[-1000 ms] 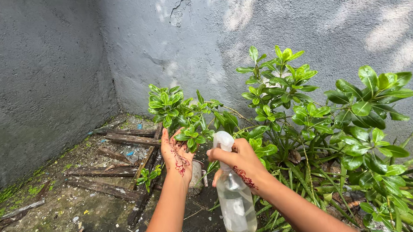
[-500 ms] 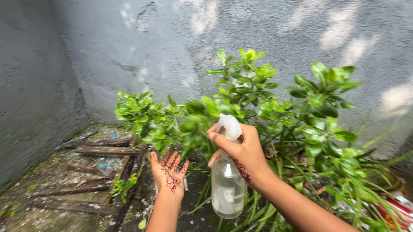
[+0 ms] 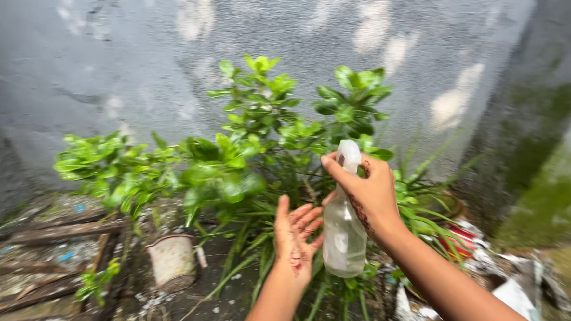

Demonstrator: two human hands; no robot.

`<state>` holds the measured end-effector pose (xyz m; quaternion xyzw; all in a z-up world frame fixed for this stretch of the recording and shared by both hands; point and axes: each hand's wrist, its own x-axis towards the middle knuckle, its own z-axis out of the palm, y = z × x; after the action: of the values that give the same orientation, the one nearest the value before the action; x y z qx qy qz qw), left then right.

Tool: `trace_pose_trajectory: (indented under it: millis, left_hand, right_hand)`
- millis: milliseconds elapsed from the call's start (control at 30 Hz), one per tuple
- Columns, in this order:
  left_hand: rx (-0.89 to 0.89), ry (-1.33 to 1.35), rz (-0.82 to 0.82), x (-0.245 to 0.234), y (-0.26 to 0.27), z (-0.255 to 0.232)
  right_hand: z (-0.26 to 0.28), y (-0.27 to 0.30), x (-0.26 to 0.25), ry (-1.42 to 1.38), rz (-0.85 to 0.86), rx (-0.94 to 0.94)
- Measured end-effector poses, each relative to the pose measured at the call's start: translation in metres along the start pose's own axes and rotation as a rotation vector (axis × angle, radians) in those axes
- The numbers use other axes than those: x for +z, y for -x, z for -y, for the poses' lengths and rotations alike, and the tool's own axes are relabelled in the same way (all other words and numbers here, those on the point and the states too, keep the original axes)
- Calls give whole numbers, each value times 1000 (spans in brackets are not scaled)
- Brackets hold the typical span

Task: The person holds a spray bottle and sprays liquid onto the leaves of a plant, using their other hand to move or support the branches.

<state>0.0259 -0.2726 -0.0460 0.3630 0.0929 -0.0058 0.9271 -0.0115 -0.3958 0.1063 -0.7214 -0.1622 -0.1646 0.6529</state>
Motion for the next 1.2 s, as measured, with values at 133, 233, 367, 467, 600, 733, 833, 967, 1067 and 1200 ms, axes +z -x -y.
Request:
trace_pose_trajectory:
  millis: [133,233,367,467,600,733,833,967,1067,1200]
  left_hand:
    - [-185,-22,184,57,26,15]
    - [-202,-72,266,81,43,28]
    - [-166,29,266,117,50,49]
    - [-288,57,173,130,50,62]
    - [-356,38,274,140,44,94]
    - [-405,126,356,152,45,138]
    - [-511,65,280,159,49,161]
    - [-466,-172,297,156,33,189]
    - [-330,-245,277,142,18,199]
    - [-304,-322,100,119,9,173]
  right_hand:
    - [7,-4,-23,-15,-189,49]
    - [9,-6,-43,-2,-279,30]
    - [6,-15,-69,-41,-295,23]
    - [-7,-4,-94,-87,-99,70]
    - [-14,21,-123,86,-39,63]
    - [-25,38,-143,-62,-183,150]
    - [-37,49,-165,-145,-341,185]
    - [-59,64,-205,-252,-472,267]
    - [-71,70,-230,-312,-439,362]
    - [-79,67,-234,-450,-276,523]
